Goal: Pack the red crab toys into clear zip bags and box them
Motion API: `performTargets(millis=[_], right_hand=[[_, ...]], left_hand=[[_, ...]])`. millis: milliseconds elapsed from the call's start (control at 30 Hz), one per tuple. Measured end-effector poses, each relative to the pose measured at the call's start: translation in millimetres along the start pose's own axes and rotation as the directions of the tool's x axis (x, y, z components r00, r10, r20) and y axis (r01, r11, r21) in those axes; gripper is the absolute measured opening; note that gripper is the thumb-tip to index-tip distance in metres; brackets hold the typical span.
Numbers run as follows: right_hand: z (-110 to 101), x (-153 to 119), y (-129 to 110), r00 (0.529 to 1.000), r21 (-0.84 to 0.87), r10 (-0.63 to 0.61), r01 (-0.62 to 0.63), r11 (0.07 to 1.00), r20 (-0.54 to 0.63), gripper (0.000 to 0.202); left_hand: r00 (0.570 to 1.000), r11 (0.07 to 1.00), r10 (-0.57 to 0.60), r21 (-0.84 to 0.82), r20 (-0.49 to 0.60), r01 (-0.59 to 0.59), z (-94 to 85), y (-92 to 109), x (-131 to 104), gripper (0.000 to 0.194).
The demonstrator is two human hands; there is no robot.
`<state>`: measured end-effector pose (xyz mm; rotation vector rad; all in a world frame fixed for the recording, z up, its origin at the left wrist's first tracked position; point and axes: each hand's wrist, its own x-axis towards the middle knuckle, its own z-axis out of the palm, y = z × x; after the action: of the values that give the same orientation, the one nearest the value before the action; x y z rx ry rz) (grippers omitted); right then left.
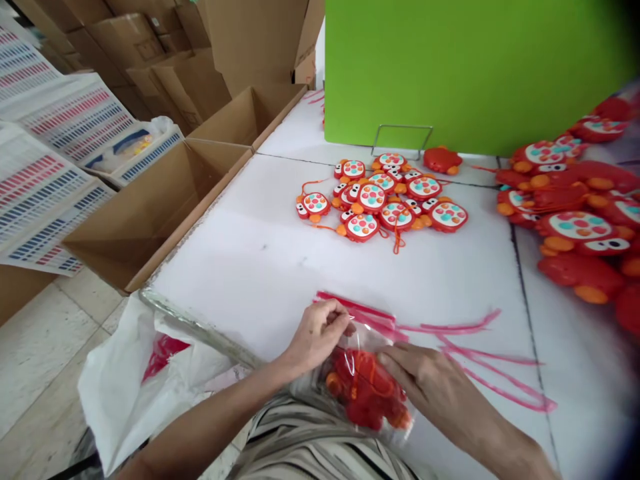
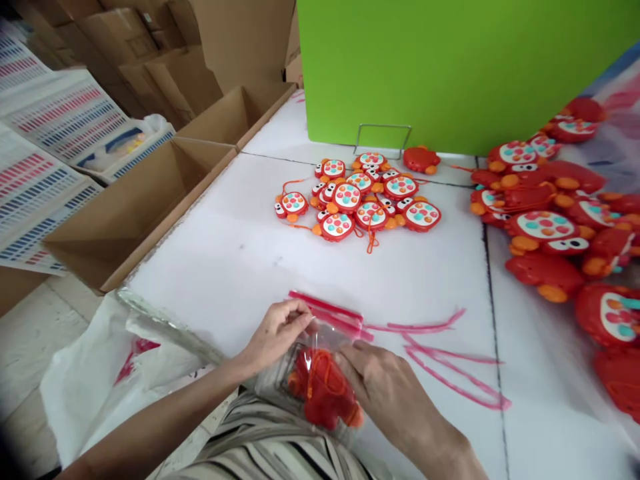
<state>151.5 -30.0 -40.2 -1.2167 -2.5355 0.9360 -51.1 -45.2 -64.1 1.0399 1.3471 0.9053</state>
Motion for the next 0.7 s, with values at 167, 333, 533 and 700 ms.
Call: performTargets(millis=[167, 333, 533, 700], right_hand=[[16, 3, 0, 0.975, -0.205, -0.028, -0.018, 0.979, -0.220, 0.039], [29, 15, -13, 0.932, -0.246, -0.021, -0.074, 0.966, -0.361, 0.032], [36, 30, -25, 0.931, -0.166, -0.002, -0.062, 0.984, -0.364, 0.030], [39, 32, -24, 0.949, -0.197, -0.016, -0.049, 0.979, -0.314, 0.021]], left_hand=[[0.995, 0.975, -0.094, -0.200, 0.017, 0.096, 1.9, -5, -4, 0.033], [0.991, 0.974, -0.082, -0.204, 0.105, 0.102, -5.5, -10, -6, 0.040], [0.985, 0.998, -0.035, -0.052, 0.172, 0.045, -11.6, -12, -8, 0.030], [0.981, 1.000, 0.021, 0.002, 0.195, -0.021, -7.0, -10, -7, 0.022]])
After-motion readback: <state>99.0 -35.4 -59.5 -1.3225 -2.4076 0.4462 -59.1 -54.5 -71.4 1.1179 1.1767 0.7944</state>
